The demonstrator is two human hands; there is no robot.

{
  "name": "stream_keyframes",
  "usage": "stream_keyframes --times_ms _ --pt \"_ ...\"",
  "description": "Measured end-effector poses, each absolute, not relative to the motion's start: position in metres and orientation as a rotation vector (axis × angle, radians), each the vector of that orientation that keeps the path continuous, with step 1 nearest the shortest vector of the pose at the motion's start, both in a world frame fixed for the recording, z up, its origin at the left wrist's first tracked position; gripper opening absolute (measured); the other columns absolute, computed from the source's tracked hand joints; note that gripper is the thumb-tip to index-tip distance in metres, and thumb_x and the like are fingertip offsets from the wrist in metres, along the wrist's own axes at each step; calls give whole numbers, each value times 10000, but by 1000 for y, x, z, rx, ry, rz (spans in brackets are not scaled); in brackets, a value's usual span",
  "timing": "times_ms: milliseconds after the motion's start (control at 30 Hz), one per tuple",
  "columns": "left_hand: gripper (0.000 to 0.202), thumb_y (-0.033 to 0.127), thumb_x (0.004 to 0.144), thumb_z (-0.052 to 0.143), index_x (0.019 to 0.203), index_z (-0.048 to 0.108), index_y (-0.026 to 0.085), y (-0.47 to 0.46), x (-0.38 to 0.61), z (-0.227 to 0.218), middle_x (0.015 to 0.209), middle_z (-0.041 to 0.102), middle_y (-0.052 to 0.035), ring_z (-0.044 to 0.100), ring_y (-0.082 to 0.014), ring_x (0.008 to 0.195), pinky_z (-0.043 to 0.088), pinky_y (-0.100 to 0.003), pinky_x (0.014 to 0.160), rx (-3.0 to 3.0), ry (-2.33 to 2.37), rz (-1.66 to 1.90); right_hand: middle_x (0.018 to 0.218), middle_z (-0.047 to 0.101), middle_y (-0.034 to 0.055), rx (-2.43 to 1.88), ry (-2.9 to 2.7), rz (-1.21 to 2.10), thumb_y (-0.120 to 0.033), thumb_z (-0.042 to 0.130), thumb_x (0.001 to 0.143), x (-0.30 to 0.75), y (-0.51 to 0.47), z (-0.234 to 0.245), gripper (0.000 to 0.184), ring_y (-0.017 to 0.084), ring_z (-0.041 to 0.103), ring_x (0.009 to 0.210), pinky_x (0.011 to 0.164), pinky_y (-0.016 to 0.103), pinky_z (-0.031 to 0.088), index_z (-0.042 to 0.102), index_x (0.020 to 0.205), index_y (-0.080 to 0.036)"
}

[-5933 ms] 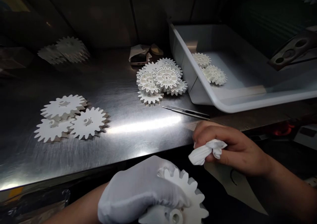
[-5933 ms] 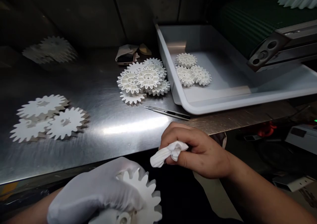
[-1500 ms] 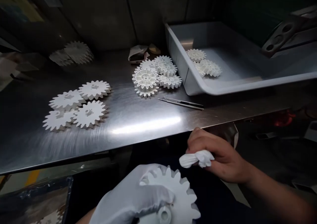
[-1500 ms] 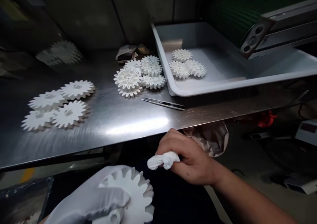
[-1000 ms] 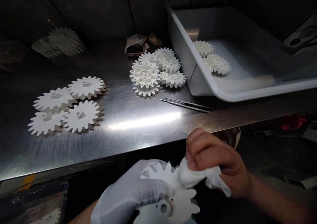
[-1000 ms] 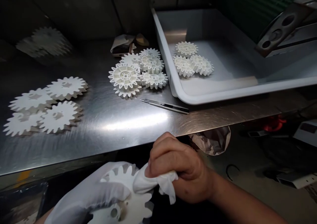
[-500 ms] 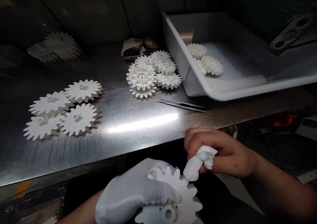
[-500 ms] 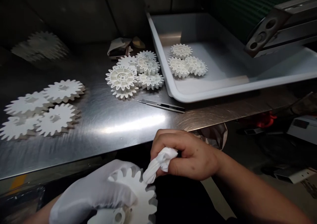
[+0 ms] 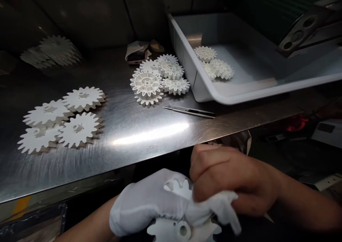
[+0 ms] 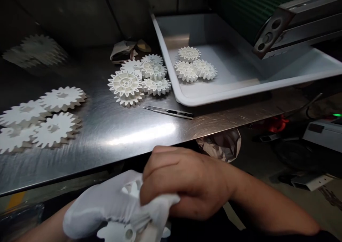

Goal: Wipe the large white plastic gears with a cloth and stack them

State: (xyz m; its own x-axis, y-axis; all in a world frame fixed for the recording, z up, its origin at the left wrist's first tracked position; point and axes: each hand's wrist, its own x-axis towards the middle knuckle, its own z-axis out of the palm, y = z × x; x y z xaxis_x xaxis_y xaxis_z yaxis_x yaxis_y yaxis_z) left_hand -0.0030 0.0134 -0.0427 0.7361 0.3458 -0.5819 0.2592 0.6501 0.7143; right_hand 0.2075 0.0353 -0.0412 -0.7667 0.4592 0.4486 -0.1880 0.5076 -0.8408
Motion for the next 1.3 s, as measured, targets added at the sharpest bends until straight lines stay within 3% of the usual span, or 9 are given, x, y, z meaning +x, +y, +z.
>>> stream_keyframes --times_ms 200,400,600,767,1033,1300 --pt "213 259 677 723 797 661 95 6 -7 -40 699 566 -12 473 -107 613 381 -192 555 729 808 64 821 599 62 -622 -2151 1307 -102 514 850 241 35 -52 166 160 551 768 697 298 448 638 956 -131" --pt "197 251 670 725 744 623 99 7 -5 -39 662 514 1 428 -97 581 354 -192 530 726 829 57 856 588 39 -704 -1878 1335 -113 621 829 237 27 -56 141 147 567 757 664 284 448 634 963 -154" --pt "263 283 673 754 634 537 141 11 -5 -41 573 383 60 294 -69 528 271 -180 470 808 801 17 825 606 52 -483 -1792 1385 -147 660 802 213 21 -69 145 158 562 779 698 299 456 641 945 -130" --pt "294 280 663 758 636 499 143 11 -4 -42 616 405 41 324 -88 571 253 -207 490 838 787 13 828 610 72 -398 -1836 1307 -230 597 865 206 25 -66 163 167 574 795 729 317 467 646 969 -114" --pt "222 271 684 726 687 563 120 12 -4 -40 657 467 21 376 -97 601 313 -209 540 775 779 51 860 604 69 -591 -1947 1213 -216 555 880 237 29 -64 172 177 561 785 701 332 459 639 1016 -155" --pt "204 239 709 705 664 535 136 10 -7 -53 624 412 37 333 -90 594 269 -196 499 802 750 44 816 597 69 -321 -1955 1150 -227 541 896 212 23 -59 173 166 545 812 767 328 458 666 924 -111"
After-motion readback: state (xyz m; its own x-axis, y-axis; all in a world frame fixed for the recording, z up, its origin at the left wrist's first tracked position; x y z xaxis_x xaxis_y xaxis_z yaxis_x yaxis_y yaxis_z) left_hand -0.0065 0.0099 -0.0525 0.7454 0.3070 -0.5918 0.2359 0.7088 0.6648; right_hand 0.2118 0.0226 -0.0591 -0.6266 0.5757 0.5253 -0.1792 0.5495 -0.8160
